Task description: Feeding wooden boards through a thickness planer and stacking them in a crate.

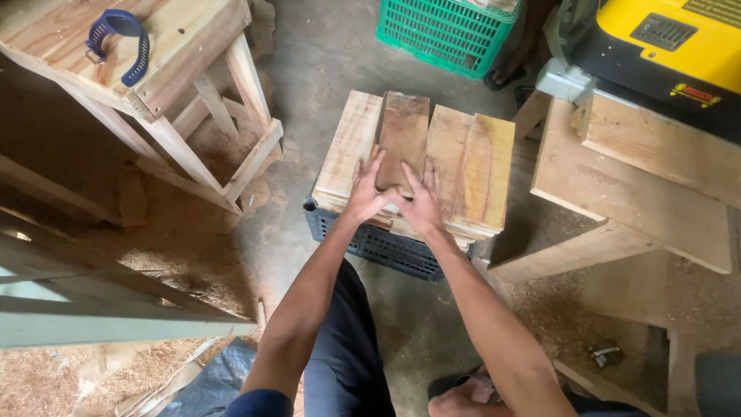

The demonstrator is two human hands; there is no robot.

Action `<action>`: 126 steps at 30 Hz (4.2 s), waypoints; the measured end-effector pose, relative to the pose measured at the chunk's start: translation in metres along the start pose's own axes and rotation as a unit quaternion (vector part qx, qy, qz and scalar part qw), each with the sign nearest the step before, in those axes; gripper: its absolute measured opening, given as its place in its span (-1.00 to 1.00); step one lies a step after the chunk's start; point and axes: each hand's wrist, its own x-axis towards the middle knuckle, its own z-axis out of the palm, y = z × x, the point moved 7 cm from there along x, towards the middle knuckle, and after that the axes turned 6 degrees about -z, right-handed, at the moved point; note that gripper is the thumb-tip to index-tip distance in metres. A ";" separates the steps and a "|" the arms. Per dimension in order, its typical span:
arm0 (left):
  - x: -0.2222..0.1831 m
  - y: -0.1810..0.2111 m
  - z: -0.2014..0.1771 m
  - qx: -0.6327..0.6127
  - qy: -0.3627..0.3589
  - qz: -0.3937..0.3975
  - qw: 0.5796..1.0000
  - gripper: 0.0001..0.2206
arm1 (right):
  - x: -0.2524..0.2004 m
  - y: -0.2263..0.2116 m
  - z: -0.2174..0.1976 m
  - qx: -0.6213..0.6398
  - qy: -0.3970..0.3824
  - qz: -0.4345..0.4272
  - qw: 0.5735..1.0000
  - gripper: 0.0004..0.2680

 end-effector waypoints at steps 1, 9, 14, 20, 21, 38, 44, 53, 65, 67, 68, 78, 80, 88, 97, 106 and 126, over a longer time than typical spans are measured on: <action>0.002 -0.012 0.002 -0.002 0.002 0.001 1.000 -0.07 | -0.002 0.004 0.006 -0.002 -0.001 -0.002 1.000 -0.47; 0.020 -0.044 0.008 0.027 0.092 0.021 0.995 -0.23 | -0.005 -0.007 0.019 -0.208 -0.046 -0.107 0.971 -0.44; 0.021 -0.057 0.012 -0.015 0.165 -0.013 0.986 -0.30 | -0.004 0.002 0.027 -0.226 -0.056 -0.143 0.962 -0.48; 0.029 -0.069 0.010 -0.046 0.197 -0.060 0.978 -0.34 | -0.008 -0.001 0.025 -0.240 -0.075 -0.183 0.951 -0.50; 0.026 -0.066 0.007 -0.040 0.188 -0.073 0.979 -0.34 | -0.009 -0.003 0.027 -0.235 -0.077 -0.185 0.951 -0.51; 0.029 -0.045 0.017 0.144 0.038 -0.040 0.988 -0.32 | -0.019 -0.015 0.014 -0.184 -0.212 -0.148 0.948 -0.27; -0.012 0.054 0.060 0.362 0.024 0.025 0.932 -0.50 | -0.053 0.045 -0.047 -0.091 -0.094 -0.152 0.980 -0.38; -0.039 0.148 0.218 0.295 -0.105 0.210 0.926 -0.41 | -0.107 0.146 -0.221 -0.259 0.179 -0.059 0.947 -0.61; -0.050 0.163 0.333 0.300 -0.149 0.273 0.902 -0.34 | -0.160 0.152 -0.265 -0.208 -0.032 0.235 0.949 -0.37; -0.054 0.181 0.328 0.285 -0.133 0.306 0.899 -0.41 | -0.163 0.136 -0.268 -0.173 -0.028 0.253 0.951 -0.38; -0.054 0.196 0.320 0.282 -0.091 0.337 0.894 -0.46 | -0.162 0.130 -0.270 -0.161 -0.023 0.262 0.951 -0.40; 0.003 0.208 0.340 0.397 -0.069 0.293 0.867 -0.45 | -0.149 0.210 -0.280 -0.169 0.221 0.160 0.947 -0.81; 0.033 0.204 0.360 0.362 -0.083 0.272 0.888 -0.48 | -0.124 0.262 -0.287 -0.200 0.249 0.158 0.934 -0.83; 0.059 0.301 0.329 0.221 0.058 0.354 0.907 -0.46 | -0.060 0.239 -0.361 -0.243 0.330 0.150 0.899 -0.62; 0.141 0.310 0.385 0.287 -0.130 0.158 0.936 0.11 | -0.009 0.260 -0.401 -0.120 0.304 0.282 0.902 -0.23; 0.152 0.312 0.387 0.330 -0.147 0.166 0.917 0.27 | 0.014 0.283 -0.394 -0.176 0.217 0.221 0.934 -0.11; 0.127 0.304 0.370 0.326 -0.188 0.174 0.910 0.21 | -0.001 0.258 -0.358 -0.109 0.128 0.163 0.972 -0.13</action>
